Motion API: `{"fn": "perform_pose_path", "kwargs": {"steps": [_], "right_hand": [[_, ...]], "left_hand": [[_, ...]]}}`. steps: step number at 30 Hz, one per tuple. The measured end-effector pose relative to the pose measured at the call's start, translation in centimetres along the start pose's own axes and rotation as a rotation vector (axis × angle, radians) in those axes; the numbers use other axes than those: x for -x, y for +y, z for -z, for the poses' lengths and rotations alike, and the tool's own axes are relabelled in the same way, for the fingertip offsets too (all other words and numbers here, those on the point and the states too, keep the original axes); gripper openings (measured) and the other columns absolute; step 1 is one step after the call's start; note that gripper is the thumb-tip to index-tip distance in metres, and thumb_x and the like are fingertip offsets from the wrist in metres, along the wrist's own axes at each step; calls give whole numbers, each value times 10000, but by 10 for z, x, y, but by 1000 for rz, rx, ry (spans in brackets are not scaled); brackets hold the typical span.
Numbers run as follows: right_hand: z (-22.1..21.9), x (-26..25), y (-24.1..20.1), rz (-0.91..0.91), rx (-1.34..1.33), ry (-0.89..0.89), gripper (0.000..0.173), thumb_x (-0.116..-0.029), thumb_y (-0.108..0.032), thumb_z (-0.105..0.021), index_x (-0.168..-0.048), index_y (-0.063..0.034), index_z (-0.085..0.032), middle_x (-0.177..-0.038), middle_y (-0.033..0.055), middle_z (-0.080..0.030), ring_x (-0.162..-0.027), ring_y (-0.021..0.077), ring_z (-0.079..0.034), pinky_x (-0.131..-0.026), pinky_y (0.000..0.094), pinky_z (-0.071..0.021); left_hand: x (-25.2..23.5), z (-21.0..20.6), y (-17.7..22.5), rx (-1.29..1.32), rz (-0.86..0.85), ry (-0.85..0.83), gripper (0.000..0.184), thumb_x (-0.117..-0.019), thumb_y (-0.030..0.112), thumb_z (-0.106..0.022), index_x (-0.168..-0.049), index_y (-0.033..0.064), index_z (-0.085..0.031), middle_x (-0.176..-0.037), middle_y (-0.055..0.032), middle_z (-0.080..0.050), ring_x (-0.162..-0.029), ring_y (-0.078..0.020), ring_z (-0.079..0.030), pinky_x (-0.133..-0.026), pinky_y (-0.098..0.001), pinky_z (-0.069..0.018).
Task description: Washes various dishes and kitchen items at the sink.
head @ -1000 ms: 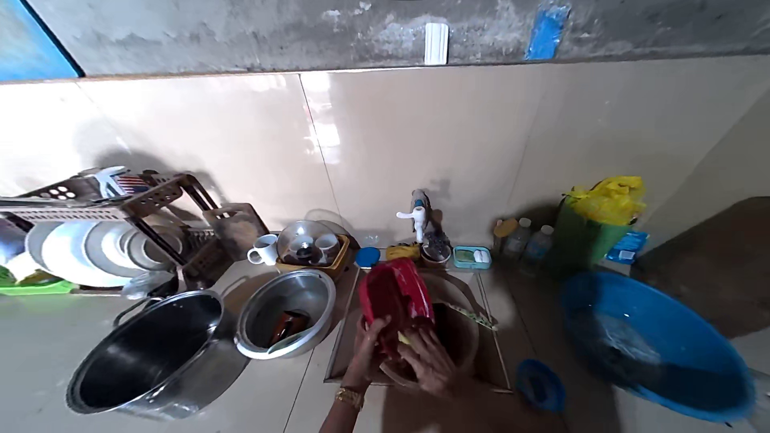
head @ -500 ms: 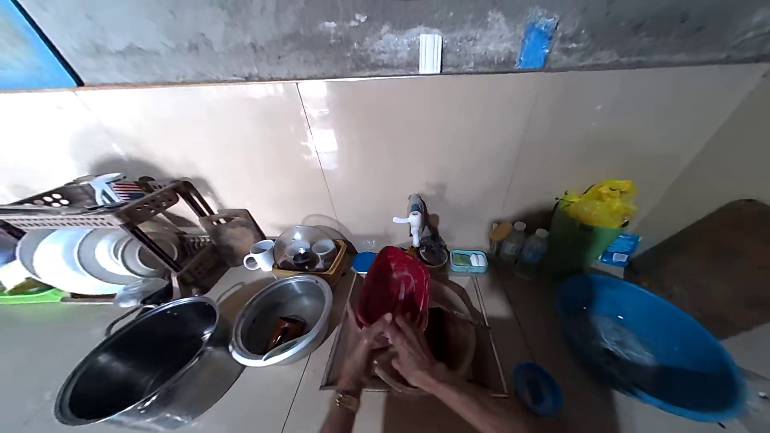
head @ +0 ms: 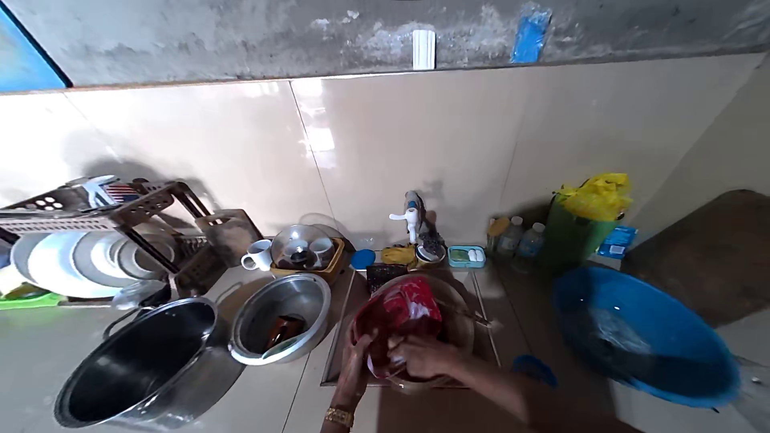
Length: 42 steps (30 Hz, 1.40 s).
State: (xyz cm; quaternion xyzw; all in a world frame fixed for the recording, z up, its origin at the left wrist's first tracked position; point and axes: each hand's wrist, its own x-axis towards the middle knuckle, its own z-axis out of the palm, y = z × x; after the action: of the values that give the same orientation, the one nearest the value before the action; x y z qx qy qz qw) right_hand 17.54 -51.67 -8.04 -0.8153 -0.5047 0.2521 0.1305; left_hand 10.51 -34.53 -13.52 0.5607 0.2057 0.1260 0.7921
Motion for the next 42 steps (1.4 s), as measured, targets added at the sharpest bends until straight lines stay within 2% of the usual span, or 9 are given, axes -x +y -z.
{"fn": "perform_pose_path", "kwargs": {"steps": [3, 9, 13, 18, 22, 29, 34, 38, 42], "right_hand": [[17, 2, 21, -98, 183, 7, 310, -982, 7, -543, -1274, 71, -627, -1389, 294, -567, -1356, 479, -469, -1177, 605, -302], [-40, 5, -11, 263, -294, 521, 322, -890, 38, -653, -1180, -57, -757, -1240, 170, -705, -1218, 323, -630, -1108, 499, -451], [-28, 14, 45, 247, -139, 564, 342, -841, 134, -598, -1068, -40, -787, -1189, 186, -714, -1206, 359, -623, -1099, 500, -457], [-52, 7, 0, 337, -209, 677, 209, -901, 2, -677, -1070, -72, -775, -1151, 122, -708, -1169, 282, -627, -1078, 407, -483], [-39, 24, 52, 231, -102, 647, 264, -840, 127, -624, -1012, -21, -760, -1151, 162, -700, -1187, 340, -616, -1077, 450, -487], [-19, 8, -8, 122, -390, 554, 230, -849, 65, -653, -1051, 31, -757, -1109, 233, -705, -1105, 361, -657, -1017, 489, -502], [-9, -2, 15, -288, -188, 478, 481, -858, 61, -628, -1337, 13, -628, -1502, 270, -475, -1400, 425, -458, -1152, 557, -399], [-17, -20, -23, -68, -264, 437, 284, -867, 53, -632, -1143, 81, -693, -1278, 294, -628, -1257, 427, -572, -1100, 527, -448], [24, -30, 7, -392, -112, 353, 311, -969, -52, -589, -1264, 27, -653, -1352, 257, -599, -1294, 420, -555, -1072, 582, -455]], "left_hand": [[2, 0, 3, 9, 6, 12, 853, -842, 211, -672, -1576, 70, -260, -1386, -212, -563, -1159, -290, -646, -912, -464, -585], [-6, -4, 5, 15, 16, 126, 698, -1008, 324, -624, -1567, 67, -296, -1344, -231, -596, -1124, -307, -659, -909, -483, -578], [-6, 9, 7, 103, 30, 68, 570, -1080, 369, -476, -1557, 84, -347, -1338, -188, -630, -1168, -294, -663, -951, -498, -579], [-6, -7, 5, 187, 82, 8, 508, -1098, 412, -391, -1422, 32, -486, -1171, -185, -689, -1028, -280, -697, -860, -475, -598], [-2, 8, 6, 199, 100, -57, 555, -1094, 443, -369, -1527, 97, -394, -1323, -191, -640, -1173, -322, -659, -947, -545, -574], [6, -14, 0, 120, 30, -46, 578, -1096, 361, -406, -1559, 30, -307, -1345, -203, -613, -1179, -268, -647, -993, -445, -556], [21, -14, 9, 161, 93, -138, 610, -1092, 389, -343, -1621, 140, -167, -1429, -162, -564, -1239, -257, -621, -993, -463, -562], [26, -33, 2, 299, 199, -118, 493, -1108, 418, -291, -1371, 75, -530, -1127, -136, -710, -1001, -238, -707, -837, -438, -606], [25, -17, 1, 187, 176, -65, 597, -1091, 330, -440, -1616, 174, -202, -1388, -184, -594, -1179, -313, -654, -914, -508, -592]]}}
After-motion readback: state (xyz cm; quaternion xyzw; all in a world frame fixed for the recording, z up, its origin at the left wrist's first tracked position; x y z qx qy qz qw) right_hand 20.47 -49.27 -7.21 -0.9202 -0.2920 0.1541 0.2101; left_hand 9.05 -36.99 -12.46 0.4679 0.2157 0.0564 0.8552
